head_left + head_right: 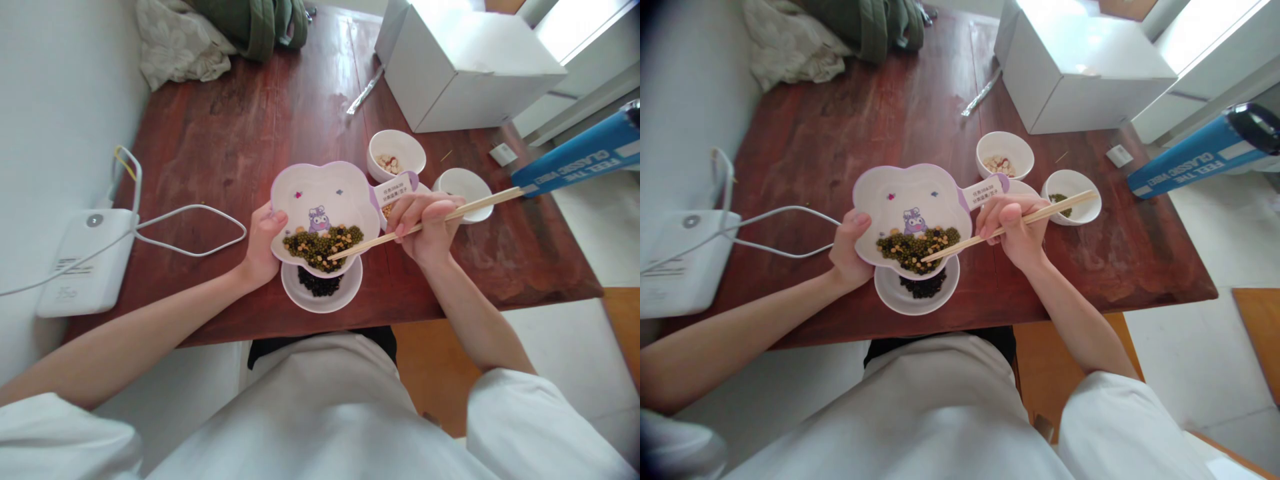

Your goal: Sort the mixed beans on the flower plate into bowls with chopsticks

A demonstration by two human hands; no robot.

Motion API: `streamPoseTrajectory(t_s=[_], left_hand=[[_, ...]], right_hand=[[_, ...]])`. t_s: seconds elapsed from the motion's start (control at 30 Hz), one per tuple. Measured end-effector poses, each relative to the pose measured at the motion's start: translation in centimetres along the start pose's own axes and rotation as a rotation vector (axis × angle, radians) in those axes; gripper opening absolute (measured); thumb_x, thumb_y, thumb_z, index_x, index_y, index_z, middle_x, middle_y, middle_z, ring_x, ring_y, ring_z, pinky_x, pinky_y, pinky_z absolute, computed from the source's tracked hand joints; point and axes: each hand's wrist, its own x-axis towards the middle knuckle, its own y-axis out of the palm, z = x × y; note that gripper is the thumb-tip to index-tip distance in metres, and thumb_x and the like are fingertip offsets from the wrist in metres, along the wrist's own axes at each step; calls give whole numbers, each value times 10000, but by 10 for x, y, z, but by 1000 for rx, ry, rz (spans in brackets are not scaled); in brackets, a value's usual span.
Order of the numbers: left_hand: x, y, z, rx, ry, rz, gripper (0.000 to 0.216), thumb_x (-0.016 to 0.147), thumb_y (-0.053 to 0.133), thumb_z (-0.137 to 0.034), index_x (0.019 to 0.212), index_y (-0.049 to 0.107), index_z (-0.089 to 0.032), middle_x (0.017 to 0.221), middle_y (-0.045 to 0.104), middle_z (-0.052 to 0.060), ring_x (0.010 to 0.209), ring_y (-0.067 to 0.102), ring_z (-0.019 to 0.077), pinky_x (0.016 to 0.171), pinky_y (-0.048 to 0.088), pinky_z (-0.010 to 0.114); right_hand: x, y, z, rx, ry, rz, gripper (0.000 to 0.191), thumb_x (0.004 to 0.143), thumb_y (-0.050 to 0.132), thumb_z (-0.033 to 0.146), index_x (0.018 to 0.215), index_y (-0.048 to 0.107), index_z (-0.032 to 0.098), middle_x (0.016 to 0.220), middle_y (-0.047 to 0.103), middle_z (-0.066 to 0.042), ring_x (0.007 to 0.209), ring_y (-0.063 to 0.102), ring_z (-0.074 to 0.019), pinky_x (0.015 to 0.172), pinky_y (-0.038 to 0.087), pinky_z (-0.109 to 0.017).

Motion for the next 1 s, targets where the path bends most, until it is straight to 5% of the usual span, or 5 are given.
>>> streamPoseTrajectory(t_s=[0.13, 0.33, 0.77, 0.87, 1.0], left_hand=[[1, 2, -4, 16, -8, 10, 528, 900, 967, -661, 759, 663, -253, 603, 541, -37, 629, 679, 212, 623, 597, 333], [2, 5, -9, 37, -55, 44, 545, 871, 944, -745, 815, 748, -240, 723, 753, 53, 914, 866, 347, 793, 714, 418], [1, 4, -8, 29, -62, 69, 535, 886, 948, -732, 892, 816, -213, 767, 796, 58, 969, 890, 359, 927, 734, 443], [1, 4, -7, 31, -59, 59, 507, 913, 929, -710, 864, 773, -230, 716, 737, 28, 899, 861, 329, 888, 720, 431], [1, 6, -9, 2, -23, 47, 513, 915, 961, -666, 782, 702, -243, 609, 571, -41, 612, 650, 195, 627, 584, 320]], right_hand=[[0, -1, -1, 13, -1, 12, 788, 1162, 785, 755, 554, 786, 253, 479, 630, -8, 341, 530, -126, 327, 312, -276], [0, -1, -3, 52, -18, 23, 753, 1170, 803, 712, 579, 807, 244, 489, 640, -8, 349, 551, -126, 334, 320, -271], [0, -2, -3, 84, -21, 46, 737, 1177, 816, 671, 580, 800, 240, 477, 613, 2, 363, 581, -130, 354, 343, -274], [-1, -3, -4, 82, -11, 58, 761, 1185, 797, 685, 570, 787, 237, 488, 633, -6, 362, 579, -128, 355, 345, -277], [-1, -3, -2, 74, 8, 44, 779, 1164, 813, 715, 549, 758, 240, 488, 634, -9, 366, 579, -130, 350, 344, -277]])
